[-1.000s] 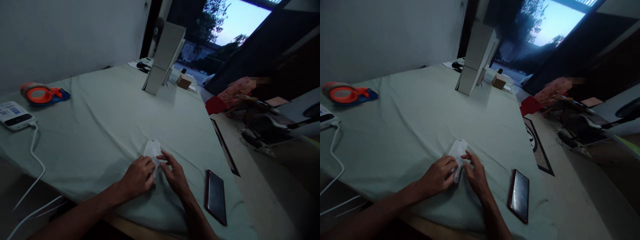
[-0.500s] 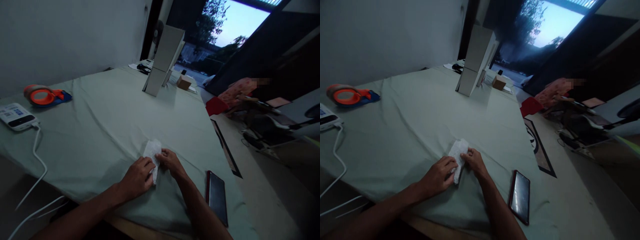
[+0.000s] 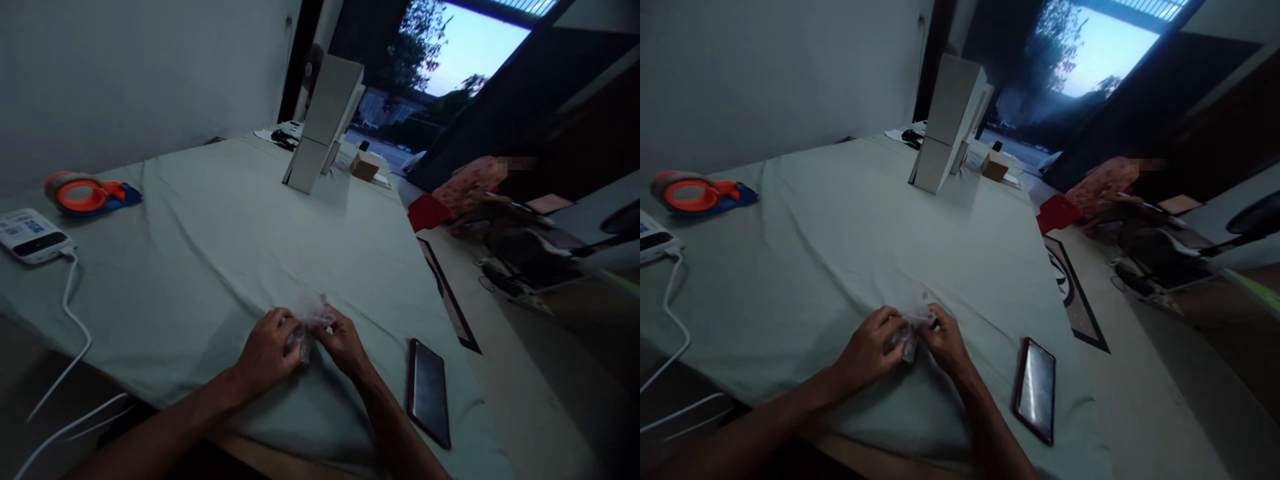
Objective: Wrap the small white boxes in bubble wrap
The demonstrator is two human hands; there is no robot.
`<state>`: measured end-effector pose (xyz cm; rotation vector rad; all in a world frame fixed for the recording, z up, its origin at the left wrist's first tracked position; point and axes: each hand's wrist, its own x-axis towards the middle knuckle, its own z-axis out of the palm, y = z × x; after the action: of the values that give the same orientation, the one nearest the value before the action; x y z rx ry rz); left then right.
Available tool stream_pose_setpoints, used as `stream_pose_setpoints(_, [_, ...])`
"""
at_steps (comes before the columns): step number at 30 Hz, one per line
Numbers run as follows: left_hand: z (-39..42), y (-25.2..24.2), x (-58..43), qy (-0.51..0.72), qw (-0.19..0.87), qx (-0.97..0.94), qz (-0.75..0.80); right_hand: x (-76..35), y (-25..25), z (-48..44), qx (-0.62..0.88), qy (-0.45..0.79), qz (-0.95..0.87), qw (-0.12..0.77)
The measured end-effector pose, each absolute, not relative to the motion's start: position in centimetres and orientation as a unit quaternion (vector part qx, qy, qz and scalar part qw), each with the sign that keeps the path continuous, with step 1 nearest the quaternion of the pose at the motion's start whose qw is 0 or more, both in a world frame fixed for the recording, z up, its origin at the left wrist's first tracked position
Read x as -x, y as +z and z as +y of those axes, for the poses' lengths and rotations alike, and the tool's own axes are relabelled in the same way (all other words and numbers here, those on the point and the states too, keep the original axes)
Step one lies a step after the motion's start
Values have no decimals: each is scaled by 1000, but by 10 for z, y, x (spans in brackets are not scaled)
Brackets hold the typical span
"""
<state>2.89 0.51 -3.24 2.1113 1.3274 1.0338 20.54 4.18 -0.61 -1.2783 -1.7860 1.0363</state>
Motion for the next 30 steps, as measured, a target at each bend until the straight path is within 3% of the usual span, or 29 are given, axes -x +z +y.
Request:
stream_pose_setpoints(5, [4,-41,-26,420,200,-716,520,-212,-2,23,431,262,-802,321])
stream_pose_setpoints(12, [15,-30,-16,365,360,-728,455,-218,-1,-4,379,122,-890,221])
stream_pose_setpoints(18, [18,-31,-18,378,375,-720,444,-210,-14,-8,390,74,-893,211])
stream_pose_setpoints(23, [27,-25,-15,375,431,-676,467,-209,-12,11,443,221,-817,296])
stream_pose_setpoints(27, [28,-16,-6,332,557,-632,423,-209,-6,20,492,480,-679,258])
stream_pose_setpoints(30, [26,-17,-5,323,594,-615,406,-207,-5,21,504,529,-632,258])
